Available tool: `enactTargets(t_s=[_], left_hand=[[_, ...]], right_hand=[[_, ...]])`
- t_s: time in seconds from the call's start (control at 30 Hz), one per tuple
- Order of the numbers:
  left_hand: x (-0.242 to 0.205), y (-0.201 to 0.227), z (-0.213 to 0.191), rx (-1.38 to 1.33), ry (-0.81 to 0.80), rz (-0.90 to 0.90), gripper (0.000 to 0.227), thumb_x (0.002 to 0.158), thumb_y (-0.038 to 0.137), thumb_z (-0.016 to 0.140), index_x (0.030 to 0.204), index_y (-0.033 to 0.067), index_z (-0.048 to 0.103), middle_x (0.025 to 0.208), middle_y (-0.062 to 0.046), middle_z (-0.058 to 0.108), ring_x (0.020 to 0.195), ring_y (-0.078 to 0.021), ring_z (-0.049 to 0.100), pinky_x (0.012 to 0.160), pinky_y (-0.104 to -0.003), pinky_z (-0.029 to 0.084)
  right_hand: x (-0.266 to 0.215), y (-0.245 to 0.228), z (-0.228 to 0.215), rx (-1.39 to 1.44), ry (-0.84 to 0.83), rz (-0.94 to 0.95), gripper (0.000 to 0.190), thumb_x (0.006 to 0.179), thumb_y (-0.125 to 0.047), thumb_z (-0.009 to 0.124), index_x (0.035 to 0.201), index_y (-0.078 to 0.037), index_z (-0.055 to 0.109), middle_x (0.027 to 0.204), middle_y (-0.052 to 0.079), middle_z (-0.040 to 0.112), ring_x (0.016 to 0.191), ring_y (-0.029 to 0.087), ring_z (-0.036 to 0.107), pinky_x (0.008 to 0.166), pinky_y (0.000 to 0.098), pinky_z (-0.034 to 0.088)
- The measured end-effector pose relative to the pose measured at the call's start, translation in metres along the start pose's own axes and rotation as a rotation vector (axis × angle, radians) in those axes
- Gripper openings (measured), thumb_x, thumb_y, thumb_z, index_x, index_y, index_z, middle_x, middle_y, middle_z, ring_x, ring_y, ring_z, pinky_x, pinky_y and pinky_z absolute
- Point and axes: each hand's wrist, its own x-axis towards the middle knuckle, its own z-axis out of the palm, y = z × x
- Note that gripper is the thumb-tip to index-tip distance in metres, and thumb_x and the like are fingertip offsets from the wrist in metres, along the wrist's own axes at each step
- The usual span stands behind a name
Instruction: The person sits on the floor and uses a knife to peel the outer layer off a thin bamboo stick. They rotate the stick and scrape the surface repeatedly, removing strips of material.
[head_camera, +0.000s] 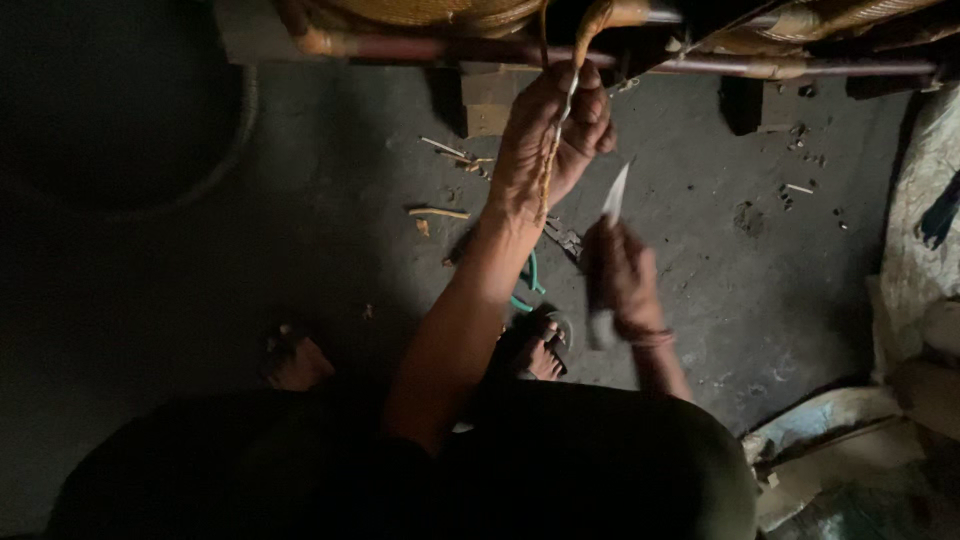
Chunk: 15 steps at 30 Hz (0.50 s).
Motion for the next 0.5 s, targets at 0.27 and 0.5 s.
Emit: enactTargets(t_s=[0.27, 0.5], left_hand=[[-0.009, 0.001, 0.001, 0.175, 0.335, 0.067, 0.038, 0.094, 0.021, 0.079, 0.122, -0.0019, 0.07, 0.094, -0.006, 0.073, 0.084, -0.0131, 0.068, 0.073, -0.025, 0.056], [-0.007, 0.002, 0.009, 0.349, 0.331, 0.157, 0.025, 0.106, 0.015, 0.076, 0.118, -0.0057, 0.071, 0.084, -0.008, 0.071, 0.072, -0.0116, 0.064, 0.067, -0.025, 0.051]], right_hand=[[0.042, -0.137, -0.009, -0.148, -0.284, -0.325, 0.046, 0.118, -0.035, 0.04, 0.093, -0.002, 0.062, 0.071, 0.005, 0.058, 0.056, 0.012, 0.056, 0.051, 0.0281, 0.045], [0.053, -0.162, 0.001, -0.289, -0.255, -0.334, 0.045, 0.119, -0.029, 0.039, 0.094, 0.0, 0.062, 0.068, 0.006, 0.059, 0.058, 0.013, 0.059, 0.05, 0.0287, 0.044]])
